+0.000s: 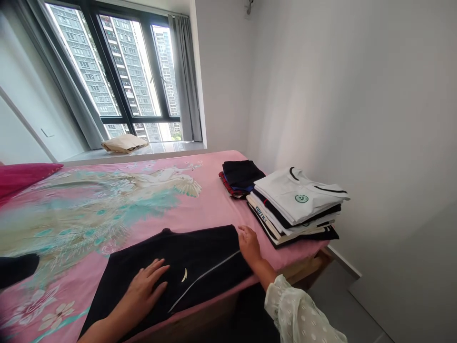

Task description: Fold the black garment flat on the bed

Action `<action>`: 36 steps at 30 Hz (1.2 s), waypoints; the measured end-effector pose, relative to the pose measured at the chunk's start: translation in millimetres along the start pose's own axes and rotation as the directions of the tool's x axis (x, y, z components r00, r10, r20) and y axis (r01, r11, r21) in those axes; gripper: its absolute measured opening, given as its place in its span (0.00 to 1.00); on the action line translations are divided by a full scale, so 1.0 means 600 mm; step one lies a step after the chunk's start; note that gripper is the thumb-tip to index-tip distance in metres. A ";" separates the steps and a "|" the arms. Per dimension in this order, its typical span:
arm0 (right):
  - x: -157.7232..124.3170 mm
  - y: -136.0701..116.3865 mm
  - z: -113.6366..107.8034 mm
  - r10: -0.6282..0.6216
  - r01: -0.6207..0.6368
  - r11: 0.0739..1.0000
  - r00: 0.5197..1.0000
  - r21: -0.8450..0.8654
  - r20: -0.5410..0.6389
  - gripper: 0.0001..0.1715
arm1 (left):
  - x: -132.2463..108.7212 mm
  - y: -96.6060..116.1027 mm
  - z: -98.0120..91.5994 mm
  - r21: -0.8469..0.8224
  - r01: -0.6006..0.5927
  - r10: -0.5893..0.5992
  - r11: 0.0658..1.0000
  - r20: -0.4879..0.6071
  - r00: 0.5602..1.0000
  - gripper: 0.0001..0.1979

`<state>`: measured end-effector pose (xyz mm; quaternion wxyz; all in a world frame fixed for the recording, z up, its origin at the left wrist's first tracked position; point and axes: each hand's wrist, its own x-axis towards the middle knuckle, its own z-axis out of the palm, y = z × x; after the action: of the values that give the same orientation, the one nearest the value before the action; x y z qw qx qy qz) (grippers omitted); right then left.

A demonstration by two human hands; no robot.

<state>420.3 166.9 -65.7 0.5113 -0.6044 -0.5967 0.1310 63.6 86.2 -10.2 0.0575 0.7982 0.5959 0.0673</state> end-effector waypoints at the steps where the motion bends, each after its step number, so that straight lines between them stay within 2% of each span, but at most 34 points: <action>1: 0.000 -0.012 -0.001 -0.043 0.043 0.999 0.999 -0.008 0.031 0.19 | 0.015 0.034 -0.006 -0.049 -0.079 0.079 0.996 -0.014 0.997 0.20; 3: -0.001 -0.037 -0.001 -0.131 0.133 0.991 0.986 -0.014 0.107 0.18 | 0.046 0.103 -0.011 -0.126 -0.212 0.211 0.969 -0.027 0.977 0.19; 5: -0.002 -0.055 0.004 -0.203 0.225 0.972 0.950 -0.073 0.236 0.19 | 0.076 0.159 -0.003 -0.159 -0.306 0.304 0.939 -0.040 0.952 0.20; 7: -0.004 -0.059 0.012 -0.186 0.286 0.935 0.898 -0.209 0.397 0.23 | 0.097 0.192 0.019 -0.136 -0.313 0.308 0.940 -0.054 0.950 0.20; 9: -0.006 -0.053 0.021 -0.081 0.301 0.881 0.856 -0.365 0.511 0.27 | 0.106 0.201 0.051 -0.091 -0.240 0.237 0.966 -0.049 0.970 0.23; 11: -0.009 -0.041 0.029 0.008 0.291 0.840 0.837 -0.457 0.547 0.29 | 0.106 0.196 0.083 -0.063 -0.174 0.172 0.983 -0.028 0.985 0.28; 14: -0.012 -0.027 0.035 0.031 0.307 0.811 0.828 -0.498 0.561 0.30 | 0.101 0.184 0.107 -0.067 -0.175 0.176 0.982 0.007 0.984 0.31; 16: -0.014 -0.024 0.035 0.026 0.314 0.806 0.827 -0.501 0.561 0.31 | 0.100 0.182 0.103 -0.090 -0.173 0.176 0.981 0.035 0.984 0.32; 21: -0.020 -0.019 0.034 0.004 0.333 0.807 0.824 -0.488 0.567 0.38 | 0.095 0.175 0.068 -0.137 -0.153 0.168 0.979 0.106 0.980 0.32; 24: -0.024 -0.011 0.035 -0.010 0.348 0.797 0.824 -0.494 0.566 0.40 | 0.069 0.146 0.057 -0.078 -0.068 0.071 0.995 0.046 0.996 0.30; 27: -0.021 -0.009 0.034 -0.001 0.355 0.784 0.821 -0.509 0.572 0.39 | 0.028 0.102 0.057 -0.008 0.018 -0.018 1.000 -0.022 1.000 0.31; 30: -0.011 -0.037 0.034 0.083 0.347 0.758 0.788 -0.552 0.610 0.39 | -0.013 0.061 0.063 0.011 0.066 -0.064 0.998 -0.094 0.994 0.30; 32: -0.009 -0.080 0.042 0.118 0.337 0.728 0.797 -0.598 0.593 0.38 | -0.031 0.044 0.069 0.003 0.061 -0.060 0.998 -0.145 0.988 0.28; 34: -0.017 -0.133 0.061 0.040 0.368 0.729 0.818 -0.577 0.573 0.34 | -0.041 0.036 0.073 -0.011 0.034 -0.035 0.999 -0.181 0.983 0.26; 35: -0.024 -0.159 0.074 -0.039 0.412 0.748 0.810 -0.521 0.586 0.31 | -0.042 0.034 0.075 -0.020 0.021 -0.025 1.000 -0.185 0.982 0.25; 36: -0.032 -0.180 0.088 -0.128 0.473 0.767 0.774 -0.433 0.620 0.30 | -0.042 0.032 0.076 -0.029 0.011 -0.016 1.000 -0.175 0.984 0.25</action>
<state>311.5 149.6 -13.9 0.1260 -0.5537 -0.8226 0.0301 82.8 56.1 -52.7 0.0165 0.7841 0.6032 0.1451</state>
